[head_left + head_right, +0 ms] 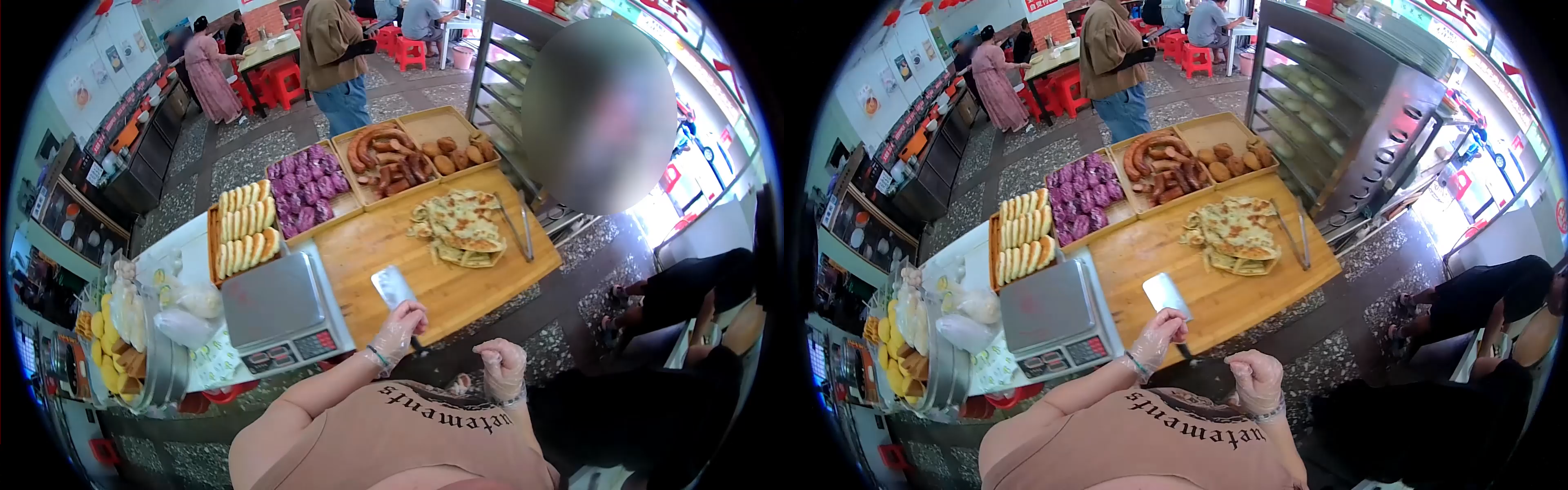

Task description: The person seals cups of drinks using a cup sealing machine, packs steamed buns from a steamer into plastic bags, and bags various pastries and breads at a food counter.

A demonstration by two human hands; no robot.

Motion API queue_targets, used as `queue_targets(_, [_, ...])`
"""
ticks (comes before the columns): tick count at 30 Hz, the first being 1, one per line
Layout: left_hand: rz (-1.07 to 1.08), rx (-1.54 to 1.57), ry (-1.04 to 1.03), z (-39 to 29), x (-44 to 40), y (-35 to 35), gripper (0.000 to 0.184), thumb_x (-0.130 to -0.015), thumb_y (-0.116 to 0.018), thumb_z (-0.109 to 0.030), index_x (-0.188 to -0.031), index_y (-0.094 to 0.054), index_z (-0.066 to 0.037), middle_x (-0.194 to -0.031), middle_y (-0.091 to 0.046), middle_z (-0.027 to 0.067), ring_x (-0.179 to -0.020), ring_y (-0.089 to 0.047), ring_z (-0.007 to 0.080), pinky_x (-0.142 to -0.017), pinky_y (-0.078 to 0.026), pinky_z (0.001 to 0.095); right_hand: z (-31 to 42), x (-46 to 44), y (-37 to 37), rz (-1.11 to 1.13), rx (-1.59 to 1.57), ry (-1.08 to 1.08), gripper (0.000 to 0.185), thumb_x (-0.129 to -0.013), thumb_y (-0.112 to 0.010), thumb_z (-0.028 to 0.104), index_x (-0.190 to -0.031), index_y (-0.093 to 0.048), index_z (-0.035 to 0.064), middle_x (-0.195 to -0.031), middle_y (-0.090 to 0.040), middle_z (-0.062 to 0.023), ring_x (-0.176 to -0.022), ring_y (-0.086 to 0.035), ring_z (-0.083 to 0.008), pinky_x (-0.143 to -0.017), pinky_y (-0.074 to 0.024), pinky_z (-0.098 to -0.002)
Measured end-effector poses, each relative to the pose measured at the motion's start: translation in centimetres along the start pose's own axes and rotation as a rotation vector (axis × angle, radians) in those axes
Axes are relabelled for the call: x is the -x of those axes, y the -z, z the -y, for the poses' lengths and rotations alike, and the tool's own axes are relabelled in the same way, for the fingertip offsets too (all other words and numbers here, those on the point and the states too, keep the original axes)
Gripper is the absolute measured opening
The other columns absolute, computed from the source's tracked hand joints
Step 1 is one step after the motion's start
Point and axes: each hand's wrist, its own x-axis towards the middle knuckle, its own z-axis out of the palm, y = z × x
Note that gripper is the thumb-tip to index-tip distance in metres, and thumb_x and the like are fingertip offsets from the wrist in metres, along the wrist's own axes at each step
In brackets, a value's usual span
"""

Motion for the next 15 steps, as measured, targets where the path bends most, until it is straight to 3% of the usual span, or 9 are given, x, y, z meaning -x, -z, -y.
queue_targets(3, [-0.041,-0.067,0.118,3.8,-1.2,-8.0,0.015,-0.091,-0.05,-0.016,-0.101,-0.054,-0.005,-0.082,-0.057,0.0027,-0.073,-0.054,0.0099,-0.07,-0.047,0.0235,-4.0,1.3,7.9,-0.065,0.09,-0.027,0.015,-0.087,-0.057,0.015,-0.079,-0.065,0.0044,-0.064,-0.059,-0.0107,-0.057,-0.057,-0.0229,-0.055,-0.0446,-0.0313])
queue_targets(5, [-0.009,-0.042,0.111,5.4,-2.1,-13.4,0.016,-0.091,-0.049,-0.015,-0.103,-0.054,-0.004,-0.083,-0.057,0.0026,-0.074,-0.055,0.0102,-0.072,-0.047,0.0231,-6.3,2.1,13.4,-0.13,0.064,-0.158,0.017,-0.087,-0.056,0.015,-0.078,-0.065,0.0026,-0.065,-0.06,-0.0084,-0.058,-0.055,-0.0176,-0.055,-0.0426,-0.0297])
queue_targets(8, [0.253,-0.031,0.067,6.1,-3.1,-20.5,0.019,-0.094,-0.048,-0.017,-0.109,-0.053,-0.006,-0.088,-0.057,0.0024,-0.08,-0.054,0.0103,-0.076,-0.046,0.0238,-7.2,2.0,21.0,-0.141,0.146,-0.243,0.02,-0.088,-0.055,0.016,-0.077,-0.065,0.0019,-0.063,-0.058,-0.0061,-0.056,-0.051,-0.0137,-0.053,-0.0391,-0.0282])
queue_targets(10, [0.257,-0.061,0.059,5.7,-3.9,-23.5,0.02,-0.094,-0.048,-0.017,-0.109,-0.053,-0.005,-0.088,-0.056,0.0023,-0.081,-0.054,0.01,-0.076,-0.046,0.0236,-9.2,1.8,24.0,-0.281,0.108,-0.234,0.024,-0.089,-0.053,0.019,-0.077,-0.064,0.0012,-0.061,-0.054,-0.0041,-0.055,-0.047,-0.0114,-0.052,-0.036,-0.0266])
queue_targets(15, [0.208,-0.134,0.154,6.8,-7.1,-25.9,0.023,-0.093,-0.049,-0.016,-0.112,-0.052,-0.005,-0.09,-0.056,0.0026,-0.08,-0.053,0.0097,-0.077,-0.045,0.0236,-13.4,0.2,26.3,-0.289,0.11,-0.226,0.027,-0.09,-0.051,0.02,-0.077,-0.064,0.0008,-0.06,-0.054,-0.0038,-0.054,-0.045,-0.01,-0.051,-0.0349,-0.0269])
